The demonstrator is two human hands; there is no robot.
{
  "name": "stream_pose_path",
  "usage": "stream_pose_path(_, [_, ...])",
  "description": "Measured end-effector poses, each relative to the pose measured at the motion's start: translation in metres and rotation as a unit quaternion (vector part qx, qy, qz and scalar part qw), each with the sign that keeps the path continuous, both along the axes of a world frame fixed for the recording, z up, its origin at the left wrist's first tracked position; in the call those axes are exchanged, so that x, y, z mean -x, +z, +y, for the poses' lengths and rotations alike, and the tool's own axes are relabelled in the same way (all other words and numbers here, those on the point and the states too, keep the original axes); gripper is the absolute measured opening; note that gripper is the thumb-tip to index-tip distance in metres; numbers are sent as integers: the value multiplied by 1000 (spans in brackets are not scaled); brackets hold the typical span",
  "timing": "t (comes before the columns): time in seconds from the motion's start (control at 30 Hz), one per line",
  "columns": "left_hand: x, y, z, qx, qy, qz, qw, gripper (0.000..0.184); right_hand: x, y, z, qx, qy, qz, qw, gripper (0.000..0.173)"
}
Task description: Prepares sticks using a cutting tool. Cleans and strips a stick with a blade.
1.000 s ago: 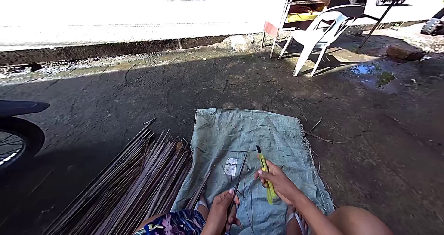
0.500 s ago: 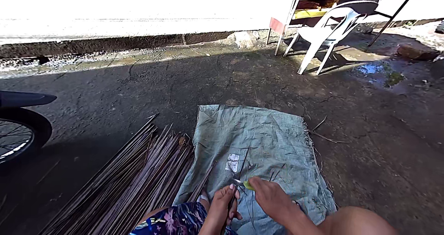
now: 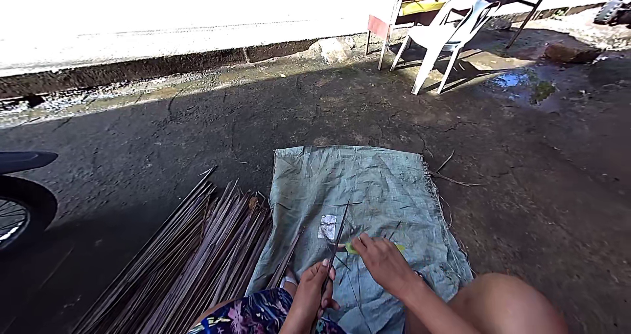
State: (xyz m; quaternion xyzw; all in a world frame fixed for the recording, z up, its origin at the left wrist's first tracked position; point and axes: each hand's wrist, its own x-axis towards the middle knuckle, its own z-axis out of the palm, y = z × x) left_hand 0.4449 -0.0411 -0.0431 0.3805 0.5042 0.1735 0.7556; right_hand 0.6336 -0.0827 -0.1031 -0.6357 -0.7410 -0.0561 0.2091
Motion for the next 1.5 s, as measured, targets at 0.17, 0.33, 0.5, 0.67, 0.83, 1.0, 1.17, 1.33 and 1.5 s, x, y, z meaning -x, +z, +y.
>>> stream_pose_path(0.17, [-2, -1, -5, 8, -23, -3, 1000, 42, -27, 23, 15, 271, -104, 63, 955, 32])
stream_pose_path(0.33, [-1, -1, -8, 12, -43, -16, 999, 43, -57, 37, 28, 361, -225, 91, 900, 36])
stream_pose_path(0.5, [-2, 4, -4, 11, -3, -26, 1000, 45, -24, 16, 4, 19, -82, 129, 988, 19])
stream_pose_path(0.67, [0, 7, -3, 4, 27, -84, 996, 48, 7, 3, -8, -84, 70, 93, 990, 13])
stream_pose_path(0.83, [-1, 5, -2, 26, 11, -70, 997, 50, -1, -2, -1, -98, 18, 20, 995, 12])
stream_pose_path(1.0, [-2, 3, -3, 20, 4, -46, 999, 50, -14, -2, 7, -92, 0, -6, 996, 10])
stream_pose_path(1.17, [-2, 2, -4, 51, 17, -71, 996, 51, -19, -3, 12, -70, -27, -19, 997, 14])
stream_pose_path(1.33, [-3, 4, -4, 73, 18, -85, 994, 51, -26, 1, 16, -35, -56, -1, 998, 18])
stream_pose_path(1.5, [-2, 3, -5, 85, 10, -91, 992, 52, -38, 12, 19, 56, -121, 46, 990, 24])
